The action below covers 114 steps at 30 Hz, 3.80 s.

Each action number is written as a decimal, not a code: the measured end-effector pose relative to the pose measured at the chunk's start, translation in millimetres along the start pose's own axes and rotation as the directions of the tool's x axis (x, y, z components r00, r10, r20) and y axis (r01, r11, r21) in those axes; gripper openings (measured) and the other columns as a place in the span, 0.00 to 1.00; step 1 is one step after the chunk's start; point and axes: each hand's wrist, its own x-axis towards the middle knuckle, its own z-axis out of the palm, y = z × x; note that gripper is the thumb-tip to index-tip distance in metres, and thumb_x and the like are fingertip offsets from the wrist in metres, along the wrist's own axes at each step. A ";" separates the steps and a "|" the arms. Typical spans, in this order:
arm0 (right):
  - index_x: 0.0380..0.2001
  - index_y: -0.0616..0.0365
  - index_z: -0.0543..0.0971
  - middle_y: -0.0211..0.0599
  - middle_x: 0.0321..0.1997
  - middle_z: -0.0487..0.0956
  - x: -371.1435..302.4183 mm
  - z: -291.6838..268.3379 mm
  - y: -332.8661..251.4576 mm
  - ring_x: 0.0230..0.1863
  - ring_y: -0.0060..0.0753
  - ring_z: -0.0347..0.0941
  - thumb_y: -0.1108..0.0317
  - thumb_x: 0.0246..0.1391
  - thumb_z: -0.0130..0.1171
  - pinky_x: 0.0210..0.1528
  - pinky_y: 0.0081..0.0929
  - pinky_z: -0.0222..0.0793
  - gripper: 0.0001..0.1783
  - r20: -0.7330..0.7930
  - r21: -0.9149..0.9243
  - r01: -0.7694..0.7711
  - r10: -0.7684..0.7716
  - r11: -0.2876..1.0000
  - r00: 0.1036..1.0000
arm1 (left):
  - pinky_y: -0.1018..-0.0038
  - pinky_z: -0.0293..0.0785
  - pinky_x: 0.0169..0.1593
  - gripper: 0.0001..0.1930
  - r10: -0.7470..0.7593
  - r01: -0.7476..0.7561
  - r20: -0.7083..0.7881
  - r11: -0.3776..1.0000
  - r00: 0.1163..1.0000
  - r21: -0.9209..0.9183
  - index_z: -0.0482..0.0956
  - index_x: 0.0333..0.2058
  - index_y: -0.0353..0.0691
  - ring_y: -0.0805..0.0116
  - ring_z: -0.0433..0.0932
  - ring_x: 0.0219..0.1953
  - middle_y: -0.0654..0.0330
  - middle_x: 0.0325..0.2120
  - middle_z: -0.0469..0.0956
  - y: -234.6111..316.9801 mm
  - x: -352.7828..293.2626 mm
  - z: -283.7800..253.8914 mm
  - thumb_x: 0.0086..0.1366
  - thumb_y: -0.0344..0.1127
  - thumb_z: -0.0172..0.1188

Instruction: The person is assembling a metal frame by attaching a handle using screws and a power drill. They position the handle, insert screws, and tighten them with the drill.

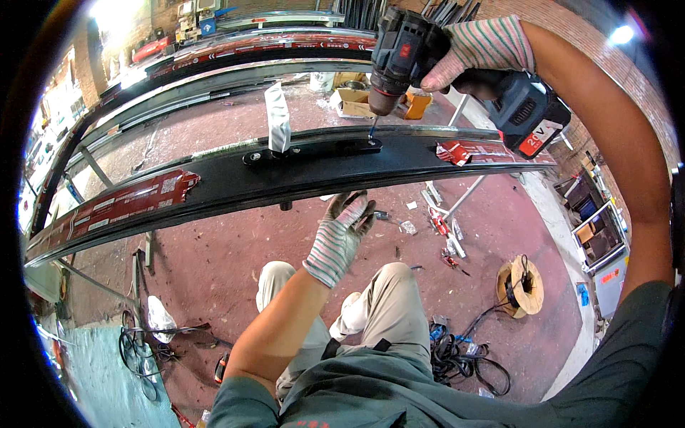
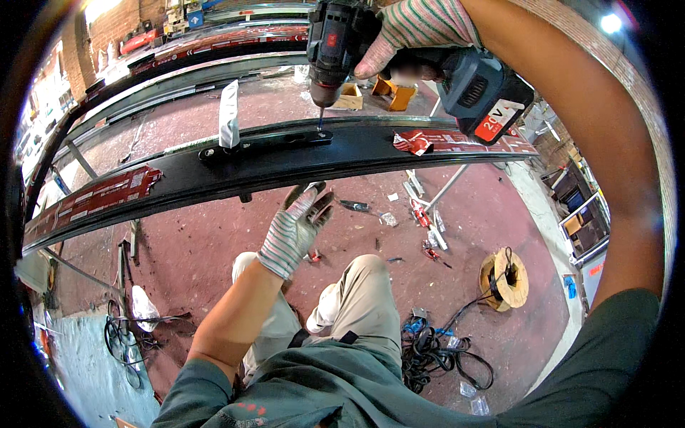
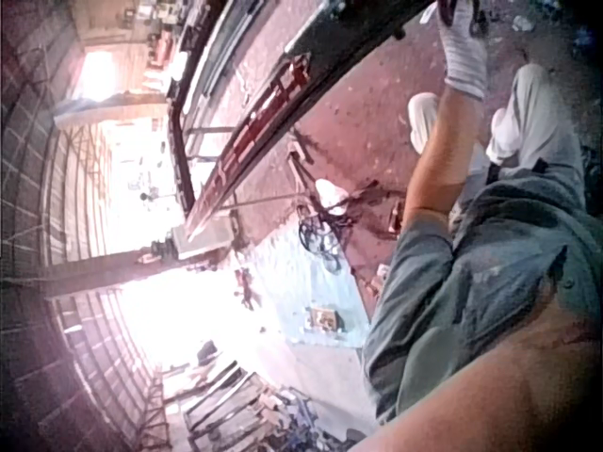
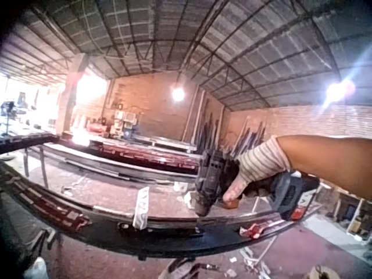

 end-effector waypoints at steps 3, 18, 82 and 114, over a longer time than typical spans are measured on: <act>0.34 0.61 0.79 0.31 0.13 0.71 8.4 -3.9 4.5 0.11 0.24 0.71 0.49 0.45 0.75 0.13 0.21 0.69 0.26 -0.001 -0.014 0.042 -0.042 0.999 0.999 | 0.67 0.71 0.57 0.18 -0.075 0.097 -0.087 0.949 0.993 0.300 0.76 0.53 0.40 0.66 0.77 0.53 0.61 0.48 0.80 14.5 -10.5 17.3 0.67 0.38 0.63; 0.29 0.62 0.79 0.31 0.13 0.71 5.2 3.7 14.1 0.11 0.23 0.70 0.48 0.45 0.75 0.12 0.20 0.69 0.26 0.018 -0.012 0.009 -0.009 1.000 1.000 | 0.74 0.74 0.55 0.17 0.133 -0.485 0.476 0.412 0.869 0.771 0.77 0.53 0.34 0.74 0.79 0.48 0.59 0.45 0.82 88.0 -57.0 82.8 0.65 0.22 0.58; 0.29 0.62 0.78 0.30 0.15 0.72 5.6 7.0 24.4 0.12 0.24 0.71 0.45 0.43 0.75 0.12 0.20 0.69 0.29 -0.012 -0.016 0.085 -0.085 0.996 0.996 | 0.67 0.74 0.57 0.39 -0.017 -0.366 0.389 -0.373 0.921 0.852 0.57 0.67 0.37 0.56 0.79 0.48 0.47 0.45 0.79 132.7 32.6 117.1 0.56 0.28 0.61; 0.27 0.55 0.81 0.23 0.18 0.72 4.6 -2.0 8.4 0.18 0.20 0.65 0.46 0.49 0.71 0.20 0.20 0.61 0.22 0.109 -0.030 -0.028 0.031 0.999 0.994 | 0.71 0.71 0.52 0.24 -0.007 -0.409 0.432 -0.334 0.902 0.849 0.66 0.56 0.35 0.59 0.72 0.41 0.49 0.40 0.75 129.0 43.3 108.9 0.60 0.29 0.54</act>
